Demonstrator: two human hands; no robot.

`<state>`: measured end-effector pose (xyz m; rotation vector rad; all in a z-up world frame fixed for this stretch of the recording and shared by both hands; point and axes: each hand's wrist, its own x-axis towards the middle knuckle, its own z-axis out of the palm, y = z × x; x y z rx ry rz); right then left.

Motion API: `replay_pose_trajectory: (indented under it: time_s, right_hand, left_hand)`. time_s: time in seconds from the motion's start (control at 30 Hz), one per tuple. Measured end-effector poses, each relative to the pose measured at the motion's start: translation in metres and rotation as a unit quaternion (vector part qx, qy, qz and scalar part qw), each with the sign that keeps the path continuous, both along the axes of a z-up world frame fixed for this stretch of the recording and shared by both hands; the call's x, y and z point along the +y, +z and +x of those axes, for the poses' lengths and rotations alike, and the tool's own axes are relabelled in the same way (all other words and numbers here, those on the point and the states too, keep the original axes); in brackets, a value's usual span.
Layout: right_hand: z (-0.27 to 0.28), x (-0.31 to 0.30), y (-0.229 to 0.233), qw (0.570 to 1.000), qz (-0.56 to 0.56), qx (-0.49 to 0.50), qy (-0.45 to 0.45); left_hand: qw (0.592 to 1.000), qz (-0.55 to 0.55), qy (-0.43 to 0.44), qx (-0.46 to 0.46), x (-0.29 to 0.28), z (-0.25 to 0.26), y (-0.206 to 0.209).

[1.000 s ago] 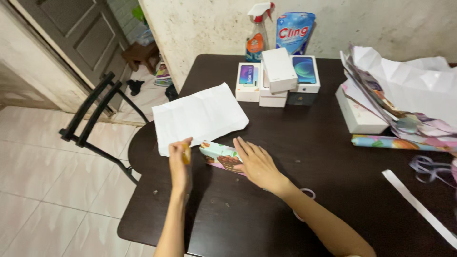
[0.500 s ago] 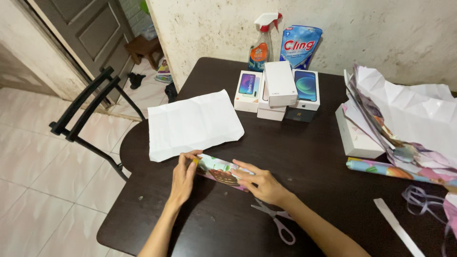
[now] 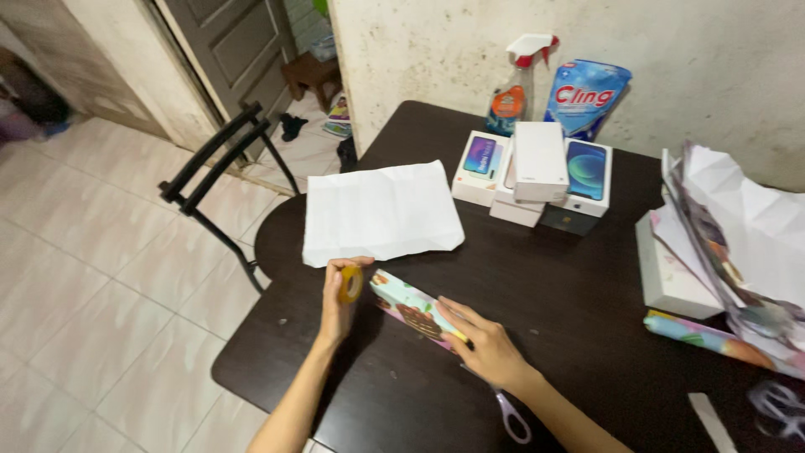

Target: The person wraps a small rectangular box with patterned paper, folds the edges, and secures them with tape. They use scissors to cut tape and ribbon, then tie a ribbon around the finished package.

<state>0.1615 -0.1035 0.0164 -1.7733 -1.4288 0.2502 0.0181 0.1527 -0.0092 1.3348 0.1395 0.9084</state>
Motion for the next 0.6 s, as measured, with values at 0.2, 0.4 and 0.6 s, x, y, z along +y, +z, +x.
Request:
replay_pose_trajectory:
  time_s: [0.2,0.4,0.6]
  right_hand:
    - [-0.011,-0.010,0.029,0.995,-0.075,0.052,-0.029]
    - [-0.009,0.002,0.094,0.972,-0.235,0.010,0.022]
    - [-0.020,0.053,0.110,0.997,0.017,0.051,-0.049]
  left_hand:
    - [0.997,-0.074,-0.002,0.002,-0.014,0.003,-0.018]
    - [0.999,-0.025,-0.024,-0.008,-0.033,-0.004,-0.005]
    - [0.996,0.001,-0.088,-0.020,-0.039,-0.018,-0.001]
